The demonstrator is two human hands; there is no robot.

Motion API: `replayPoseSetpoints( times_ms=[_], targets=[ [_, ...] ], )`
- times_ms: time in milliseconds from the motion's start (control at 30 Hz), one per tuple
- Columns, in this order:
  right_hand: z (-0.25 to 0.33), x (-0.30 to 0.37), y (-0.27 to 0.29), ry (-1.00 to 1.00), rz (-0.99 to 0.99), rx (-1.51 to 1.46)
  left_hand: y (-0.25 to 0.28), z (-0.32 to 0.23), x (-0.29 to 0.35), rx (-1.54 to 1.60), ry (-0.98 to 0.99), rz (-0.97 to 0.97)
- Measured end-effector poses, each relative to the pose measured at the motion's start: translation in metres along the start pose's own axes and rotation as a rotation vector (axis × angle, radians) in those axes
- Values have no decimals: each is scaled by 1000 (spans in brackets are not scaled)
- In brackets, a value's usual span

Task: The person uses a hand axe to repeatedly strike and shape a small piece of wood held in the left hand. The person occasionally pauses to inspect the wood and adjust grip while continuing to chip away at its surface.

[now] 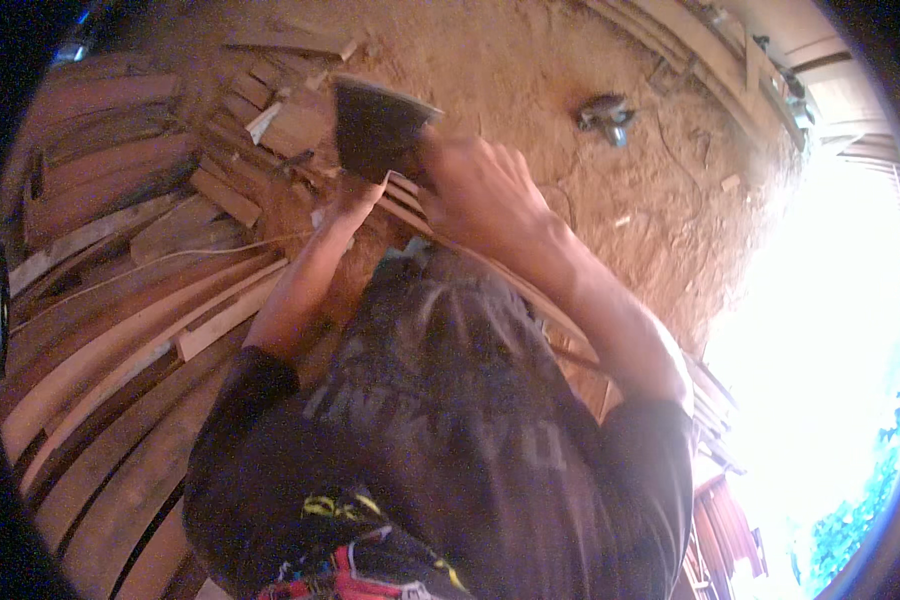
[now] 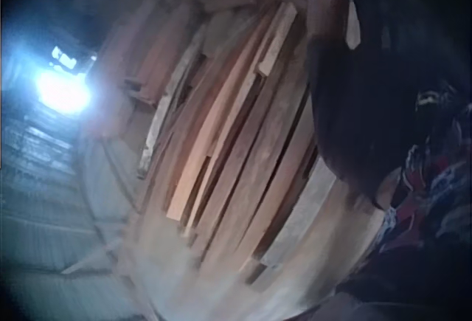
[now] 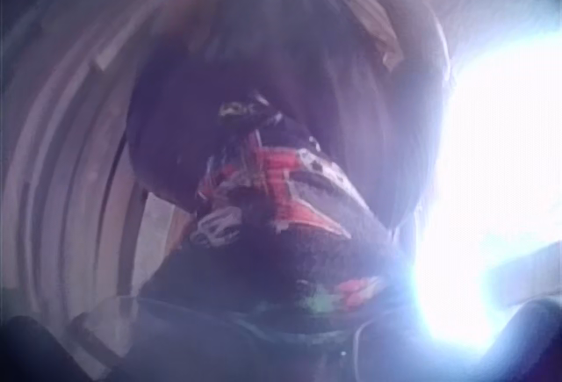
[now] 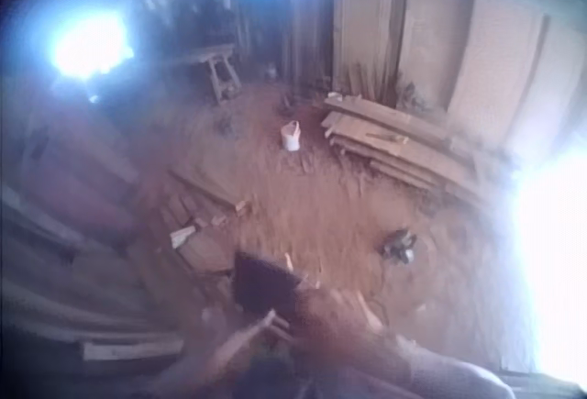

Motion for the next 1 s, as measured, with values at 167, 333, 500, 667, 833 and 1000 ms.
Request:
replayPoseSetpoints(
  times_ms=[167, 333, 500, 667, 833, 1000],
  targets=[
    [-41, 21, 15, -217, -112, -119, 19, -60, -68, 726, 618, -73],
    [-62, 41, 6, -364, -108, -208, 8, -94, -71, 594, 447, 45],
    [-57, 38, 13, -266, -184, -306, 1, -81, -58, 354, 343, 102],
    [-21, 24, 47, -55, -385, -313, -2, -88, -52, 6, -36, 136],
    [-11, 4, 2, 111, -115, 92, -15, -41, -12, -275, -293, 283],
    [-15, 8, 14, 161, -210, -17, -25, -35, 4, -351, -358, 329]
  ],
)
Point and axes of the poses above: each hand's wrist, its own x-axis away from the middle knuckle, its own y-axis out of the back of the hand, z = x × y, the point moved 3 cm from there along -x, towards the middle knuckle, and after that the axes turned 9 degrees about x, right-handed, at the moved point
